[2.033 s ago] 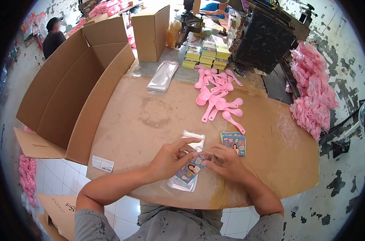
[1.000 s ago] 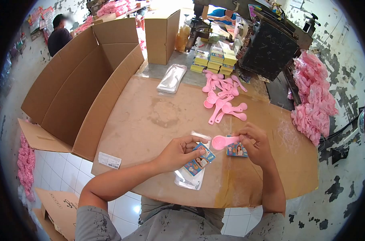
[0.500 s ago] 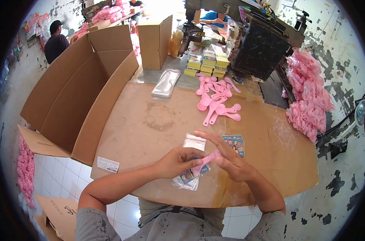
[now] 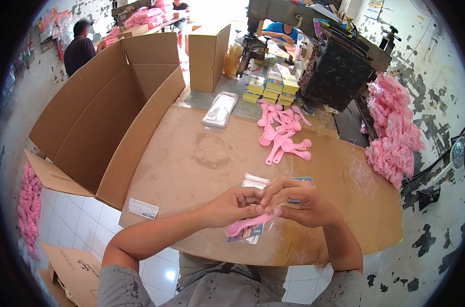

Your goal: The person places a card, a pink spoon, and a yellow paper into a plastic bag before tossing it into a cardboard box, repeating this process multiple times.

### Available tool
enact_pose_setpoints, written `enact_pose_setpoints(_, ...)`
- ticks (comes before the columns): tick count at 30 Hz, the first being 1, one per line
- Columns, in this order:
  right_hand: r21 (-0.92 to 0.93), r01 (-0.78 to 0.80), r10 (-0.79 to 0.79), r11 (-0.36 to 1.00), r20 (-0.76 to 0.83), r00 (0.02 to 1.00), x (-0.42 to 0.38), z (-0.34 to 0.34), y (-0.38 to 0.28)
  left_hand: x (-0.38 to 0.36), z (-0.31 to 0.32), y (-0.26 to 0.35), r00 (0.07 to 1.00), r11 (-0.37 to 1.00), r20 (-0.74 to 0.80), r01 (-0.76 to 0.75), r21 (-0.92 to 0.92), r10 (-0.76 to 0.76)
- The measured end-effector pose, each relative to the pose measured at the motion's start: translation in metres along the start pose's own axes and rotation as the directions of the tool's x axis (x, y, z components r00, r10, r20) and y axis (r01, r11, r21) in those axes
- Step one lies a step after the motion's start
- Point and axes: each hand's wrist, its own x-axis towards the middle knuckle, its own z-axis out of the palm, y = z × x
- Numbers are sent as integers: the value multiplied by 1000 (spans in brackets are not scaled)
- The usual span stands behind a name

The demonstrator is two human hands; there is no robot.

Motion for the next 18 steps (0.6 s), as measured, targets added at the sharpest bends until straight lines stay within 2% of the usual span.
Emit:
enact_pose_setpoints(2,13,42,-39,999,-172,984,7,2,-15,-1,-1,0,1000,999,11,3,-39,-2)
enact_pose_setpoints(3,16,61,-55,998,-254,966,10,2,-24,0,1,-2,996,996,-19,-86,38,87)
enact_pose_setpoints(5,-408,34,-117,912,-181,977,15,-5,-44,2,6,-4,962,947,-55,-250,202,266)
enact_pose_setpoints(6,-596,28,-137,802,-138,981,16,-6,-48,1,5,-3,963,941,-57,-245,235,265)
enact_pose_setpoints(8,-574,-62,-110,817,-259,960,18,-1,-45,-4,6,-1,962,927,-69,-234,293,264)
enact_pose_setpoints(11,-491,-201,4,848,-372,928,19,9,-45,-9,10,8,893,718,101,-415,558,438)
enact_pose_setpoints(15,-422,-261,74,868,-410,909,22,12,-35,-6,23,9,905,814,-52,-354,460,423)
enact_pose_setpoints(18,-421,-226,35,879,-416,909,24,10,-26,-4,15,3,922,885,-146,-286,368,358)
